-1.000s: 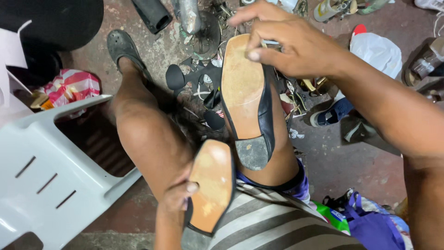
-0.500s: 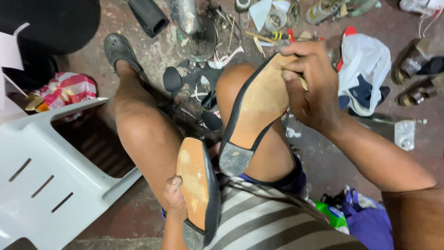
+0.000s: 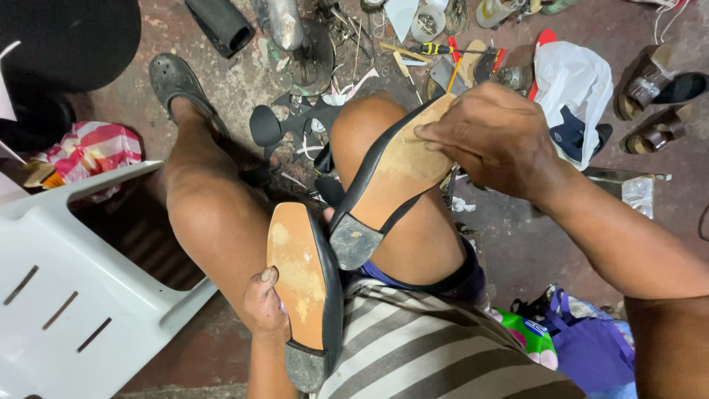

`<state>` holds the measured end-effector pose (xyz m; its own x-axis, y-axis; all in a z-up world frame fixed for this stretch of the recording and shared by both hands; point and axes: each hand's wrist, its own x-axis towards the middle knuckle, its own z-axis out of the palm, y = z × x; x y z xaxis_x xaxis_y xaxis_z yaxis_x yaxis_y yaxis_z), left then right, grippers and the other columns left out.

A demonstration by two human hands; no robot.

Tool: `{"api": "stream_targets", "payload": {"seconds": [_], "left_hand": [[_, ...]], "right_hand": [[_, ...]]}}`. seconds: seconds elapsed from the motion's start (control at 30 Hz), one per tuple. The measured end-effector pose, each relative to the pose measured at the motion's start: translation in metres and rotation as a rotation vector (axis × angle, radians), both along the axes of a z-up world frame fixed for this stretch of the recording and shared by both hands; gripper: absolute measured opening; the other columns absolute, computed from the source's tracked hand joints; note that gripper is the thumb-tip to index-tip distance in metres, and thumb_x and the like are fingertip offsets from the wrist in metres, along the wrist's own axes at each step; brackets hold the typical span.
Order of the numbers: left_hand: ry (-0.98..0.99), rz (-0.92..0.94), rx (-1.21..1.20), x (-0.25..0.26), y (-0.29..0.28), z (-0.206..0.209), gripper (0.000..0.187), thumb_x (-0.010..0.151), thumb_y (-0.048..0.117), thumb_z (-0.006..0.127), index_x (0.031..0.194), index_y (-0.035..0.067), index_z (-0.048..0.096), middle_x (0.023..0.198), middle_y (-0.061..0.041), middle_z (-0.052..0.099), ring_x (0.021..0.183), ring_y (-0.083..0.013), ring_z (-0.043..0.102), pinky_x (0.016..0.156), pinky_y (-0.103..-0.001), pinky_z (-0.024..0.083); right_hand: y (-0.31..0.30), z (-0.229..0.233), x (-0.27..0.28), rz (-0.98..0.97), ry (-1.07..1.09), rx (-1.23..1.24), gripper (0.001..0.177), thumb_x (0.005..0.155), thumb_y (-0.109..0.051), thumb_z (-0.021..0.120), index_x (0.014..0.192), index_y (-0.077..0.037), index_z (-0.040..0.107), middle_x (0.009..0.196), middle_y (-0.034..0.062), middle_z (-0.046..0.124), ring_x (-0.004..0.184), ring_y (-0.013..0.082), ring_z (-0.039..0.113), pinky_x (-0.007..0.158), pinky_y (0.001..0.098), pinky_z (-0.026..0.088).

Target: The person sits on the floor and repairs a black high-heeled shoe by attaching a new sole. They use a small wooden stick to apply adhesive to the shoe's bottom and press the sole into place, then use a brush to apply a finishing substance.

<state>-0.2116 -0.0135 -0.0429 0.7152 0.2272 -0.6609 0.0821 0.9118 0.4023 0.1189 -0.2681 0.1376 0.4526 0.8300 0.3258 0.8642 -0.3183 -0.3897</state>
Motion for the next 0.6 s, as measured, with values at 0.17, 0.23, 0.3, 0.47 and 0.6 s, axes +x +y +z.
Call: {"api": "stream_targets", "payload": {"seconds": [0.17,0.23,0.3,0.47,0.6], "left_hand": [[-0.050,0.045,0.009,-0.003,0.013,-0.001,0.055,0.094,0.028,0.059,0.129,-0.014,0.061,0.120,-0.025,0.071,0.100,-0.0341,0.072,0.087,-0.042,0.056],[-0.105,0.089,-0.051,0.001,0.016,0.003,0.055,0.094,0.026,0.060,0.133,-0.012,0.062,0.123,-0.025,0.071,0.100,-0.0330,0.071,0.085,-0.040,0.055],[-0.113,0.107,-0.059,0.004,0.018,0.006,0.054,0.094,0.026,0.059,0.134,-0.011,0.062,0.124,-0.024,0.071,0.102,-0.0321,0.071,0.087,-0.039,0.055],[-0.018,0.088,0.125,0.010,0.018,0.008,0.051,0.096,0.028,0.060,0.127,-0.012,0.061,0.122,-0.023,0.070,0.105,-0.0329,0.071,0.094,-0.041,0.056],[0.009,0.100,0.122,0.014,0.016,0.007,0.053,0.092,0.029,0.061,0.126,-0.012,0.062,0.120,-0.023,0.071,0.103,-0.0317,0.071,0.093,-0.040,0.056]], "right_hand": [[0.005,-0.001,0.004,0.093,0.148,0.066,0.020,0.084,-0.011,0.084,0.102,-0.013,0.075,0.099,0.0013,0.070,0.098,0.0244,0.067,0.086,0.0385,0.054],[0.006,-0.001,0.002,0.093,0.088,0.051,0.020,0.081,-0.013,0.085,0.099,-0.015,0.077,0.097,0.0010,0.069,0.093,0.0241,0.065,0.082,0.0396,0.052],[0.006,-0.001,-0.001,0.090,0.033,0.042,0.019,0.080,-0.013,0.086,0.097,-0.016,0.079,0.096,-0.0001,0.068,0.091,0.0235,0.063,0.079,0.0397,0.049],[0.004,0.008,-0.006,0.160,-0.052,-0.016,0.032,0.077,-0.008,0.084,0.107,-0.017,0.081,0.099,-0.0061,0.069,0.096,0.0194,0.063,0.079,0.0371,0.046],[0.008,0.017,-0.005,0.222,-0.038,-0.030,0.034,0.075,-0.012,0.085,0.108,-0.016,0.077,0.100,-0.0054,0.066,0.099,0.0201,0.061,0.081,0.0379,0.046]]}}
